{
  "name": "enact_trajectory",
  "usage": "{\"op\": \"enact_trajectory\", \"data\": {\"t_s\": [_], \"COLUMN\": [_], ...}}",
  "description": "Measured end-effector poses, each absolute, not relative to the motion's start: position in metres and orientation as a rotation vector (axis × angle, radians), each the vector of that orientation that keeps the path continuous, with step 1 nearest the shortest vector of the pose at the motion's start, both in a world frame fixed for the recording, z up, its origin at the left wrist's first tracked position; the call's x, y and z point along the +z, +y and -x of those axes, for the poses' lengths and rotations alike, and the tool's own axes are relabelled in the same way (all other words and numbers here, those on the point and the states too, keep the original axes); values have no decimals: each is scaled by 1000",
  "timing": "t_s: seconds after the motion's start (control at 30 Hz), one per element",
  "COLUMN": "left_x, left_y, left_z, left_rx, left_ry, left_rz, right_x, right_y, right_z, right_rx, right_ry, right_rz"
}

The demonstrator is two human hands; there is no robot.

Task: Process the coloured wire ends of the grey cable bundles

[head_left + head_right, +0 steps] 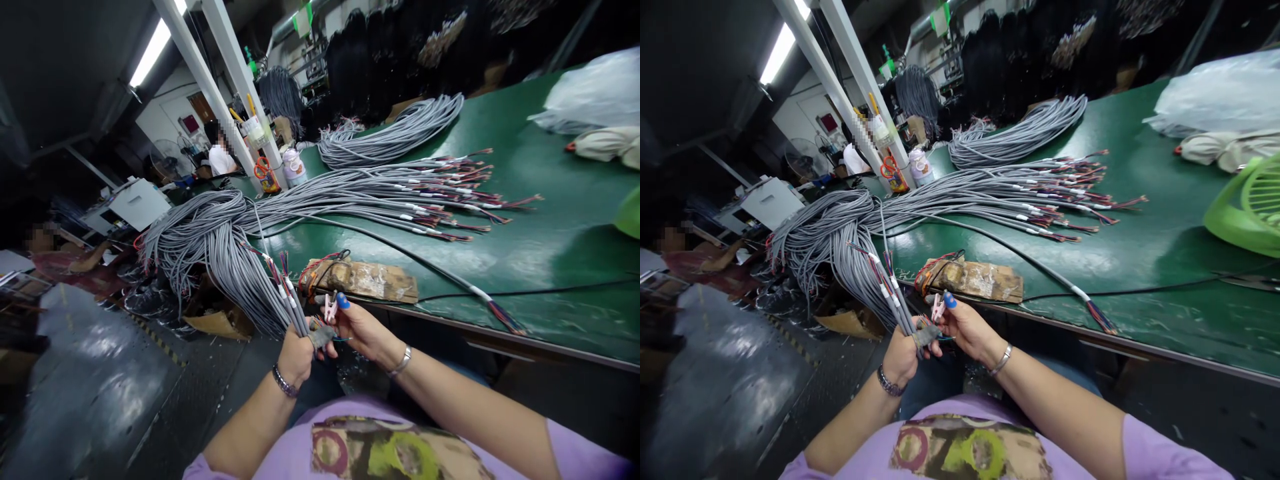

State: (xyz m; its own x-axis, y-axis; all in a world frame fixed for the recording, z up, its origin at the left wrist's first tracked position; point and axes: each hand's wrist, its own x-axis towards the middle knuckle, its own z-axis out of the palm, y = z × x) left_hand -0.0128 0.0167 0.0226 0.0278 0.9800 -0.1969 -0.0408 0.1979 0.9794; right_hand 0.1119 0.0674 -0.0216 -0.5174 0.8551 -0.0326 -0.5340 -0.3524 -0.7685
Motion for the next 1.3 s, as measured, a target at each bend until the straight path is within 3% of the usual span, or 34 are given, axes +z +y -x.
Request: {"op": "enact_trajectory", "data": {"t_s": [0.9,1.1,1.3], "left_x": [23,16,5], "left_y": [12,0,-3], "left_z": [18,28,29], "left_rx": [1064,1033,1016], "left_ry": [1288,1316,1349], "left_rz": [-1058,-1149,-1248], "right_x": [-16,-10,-3], "right_y": [64,48,39], "right_z": [-111,-131,-133], "right_rx": [2016,2202,1978], "right_ry": [-587,-910,-1188], "right_rz": [556,640,805]}}
